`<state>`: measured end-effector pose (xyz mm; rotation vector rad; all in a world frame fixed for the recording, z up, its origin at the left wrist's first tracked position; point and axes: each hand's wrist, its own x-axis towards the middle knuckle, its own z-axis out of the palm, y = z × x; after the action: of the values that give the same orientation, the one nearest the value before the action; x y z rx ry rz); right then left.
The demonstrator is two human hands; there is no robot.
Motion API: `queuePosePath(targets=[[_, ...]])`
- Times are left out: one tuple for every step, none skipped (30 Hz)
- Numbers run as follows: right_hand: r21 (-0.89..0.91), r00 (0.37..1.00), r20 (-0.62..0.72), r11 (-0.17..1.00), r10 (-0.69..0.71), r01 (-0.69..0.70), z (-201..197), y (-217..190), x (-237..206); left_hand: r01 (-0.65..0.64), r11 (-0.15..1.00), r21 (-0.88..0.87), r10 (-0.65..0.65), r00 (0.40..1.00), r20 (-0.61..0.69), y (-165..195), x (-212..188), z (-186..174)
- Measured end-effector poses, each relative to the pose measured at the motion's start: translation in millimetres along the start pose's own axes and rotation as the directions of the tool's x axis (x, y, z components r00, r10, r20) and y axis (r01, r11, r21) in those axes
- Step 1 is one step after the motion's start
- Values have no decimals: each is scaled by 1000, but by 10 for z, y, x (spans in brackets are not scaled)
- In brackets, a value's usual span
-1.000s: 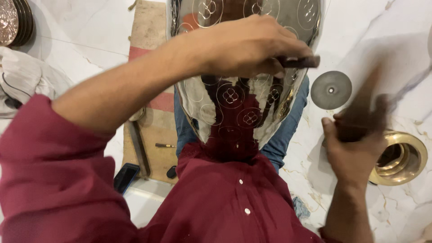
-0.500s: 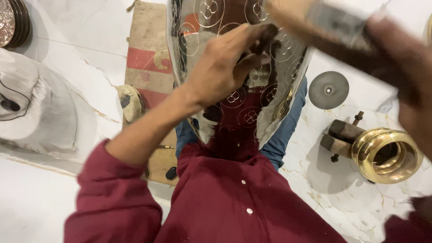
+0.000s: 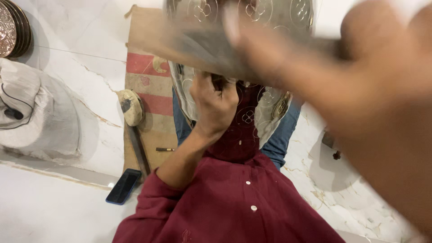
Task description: The person sits on the floor with a large engraved metal vase held between the legs and hammers a punch against the vase surface with a wooden mallet, repositioning the punch to work the patterned design across the vase body.
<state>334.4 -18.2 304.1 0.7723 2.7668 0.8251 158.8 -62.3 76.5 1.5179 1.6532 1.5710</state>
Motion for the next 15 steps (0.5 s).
queuePosePath(targets=[[-35, 1000, 9, 999, -12, 12, -29, -8, -23, 8, 999, 37, -7, 1000, -26, -45, -31, 36], [-52, 1000, 2, 998, -21, 21, -38, -30, -33, 22, 997, 75, -19, 999, -50, -80, -75, 55], [-61, 999, -10, 998, -31, 30, -54, -32, -38, 25, 999, 47, -23, 998, -57, -108, -111, 68], [-92, 999, -17, 995, -47, 45, -84, -37, -43, 26, 999, 19, -25, 998, -64, -131, -134, 85], [-110, 998, -18, 993, -52, 50, -114, -17, -50, 28, 1000, -9, -28, 997, -72, -142, -150, 94], [-118, 999, -4, 992, -49, 48, -137, -14, -41, 27, 999, -36, -30, 996, -80, -139, -153, 97], [-132, 999, -8, 990, -53, 52, -155, 2, -42, 25, 998, -63, -30, 996, -89, -126, -148, 97], [-113, 999, -11, 993, -44, 43, -157, 31, -51, 24, 996, -90, -32, 995, -96, -98, -136, 93], [-27, 1000, -15, 1000, -9, 9, -139, 55, -61, 6, 985, -175, -30, 990, -134, -57, -113, 87], [89, 999, -11, 995, 50, -49, -85, 87, -83, -19, 966, -258, -26, 985, -171, -12, -72, 81], [203, 994, -7, 974, 108, -105, -20, 127, -107, -47, 939, -340, -25, 979, -204, 45, -26, 75], [341, 979, 43, 918, 199, -202, 85, 111, -148, -42, 935, -353, -12, 989, -150, 93, -7, 92], [326, 969, 99, 913, 226, -246, 169, 127, -186, -38, 930, -364, 2, 995, -98, 179, 59, 99], [307, 955, 155, 907, 252, -289, 288, 130, -258, -20, 941, -338, -2, 998, -65, 213, 79, 130], [136, 947, 212, 953, 240, -272, 387, 126, -299, -4, 950, -311, -6, 999, -31, 260, 108, 160]])
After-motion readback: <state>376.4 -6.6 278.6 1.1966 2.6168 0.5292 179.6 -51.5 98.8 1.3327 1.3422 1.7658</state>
